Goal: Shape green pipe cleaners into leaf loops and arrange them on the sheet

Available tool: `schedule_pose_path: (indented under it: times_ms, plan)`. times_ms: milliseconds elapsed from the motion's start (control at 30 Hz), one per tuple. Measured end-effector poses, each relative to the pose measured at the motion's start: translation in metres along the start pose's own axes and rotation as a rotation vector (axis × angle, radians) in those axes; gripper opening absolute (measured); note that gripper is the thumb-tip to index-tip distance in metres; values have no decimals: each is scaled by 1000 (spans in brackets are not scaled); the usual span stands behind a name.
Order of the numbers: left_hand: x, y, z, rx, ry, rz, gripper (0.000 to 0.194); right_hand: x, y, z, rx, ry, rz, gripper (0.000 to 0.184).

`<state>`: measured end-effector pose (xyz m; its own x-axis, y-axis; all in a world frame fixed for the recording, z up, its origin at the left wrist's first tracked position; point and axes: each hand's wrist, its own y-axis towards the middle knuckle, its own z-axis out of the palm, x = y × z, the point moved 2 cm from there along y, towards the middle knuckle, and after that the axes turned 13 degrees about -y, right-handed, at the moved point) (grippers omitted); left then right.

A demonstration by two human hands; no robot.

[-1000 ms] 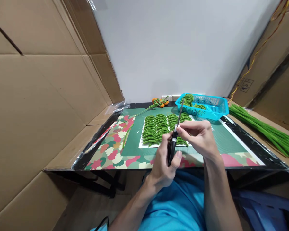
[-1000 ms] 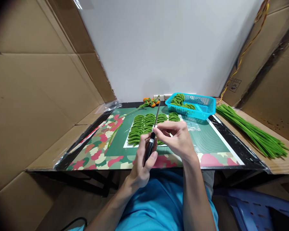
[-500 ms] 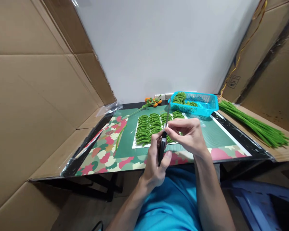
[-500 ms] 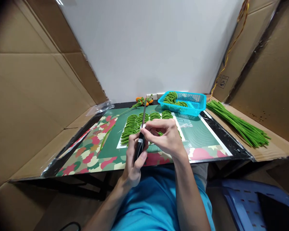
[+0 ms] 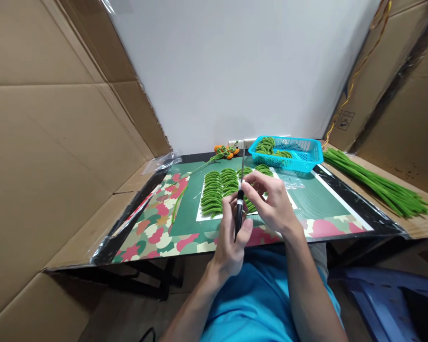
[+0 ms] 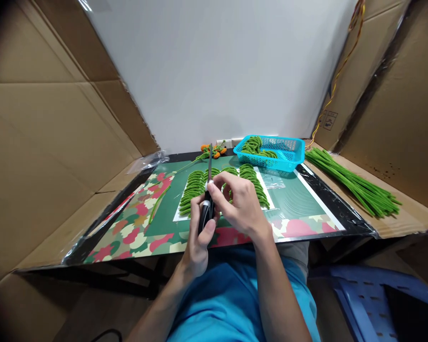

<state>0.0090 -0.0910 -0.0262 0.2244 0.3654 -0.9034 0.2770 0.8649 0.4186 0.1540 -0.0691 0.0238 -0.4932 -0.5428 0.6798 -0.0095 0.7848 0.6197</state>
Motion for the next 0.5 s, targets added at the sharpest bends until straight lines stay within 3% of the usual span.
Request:
schedule_pose_path:
  times_ms: [133,300,400,500]
  plan:
    - [-4,1,1,12,-50,23,49,4,0,4,69,-77,-32,20]
    - [-7,0,0,89,-2,-16,54,-1,-2,7,58,64,-27,22]
    - [-8,-1,1,124,19,14,59,-5,-3,11,16,100,-33,24]
    - [-7,-2,1,111,34,53,59,-6,-3,16,57,125,-6,27]
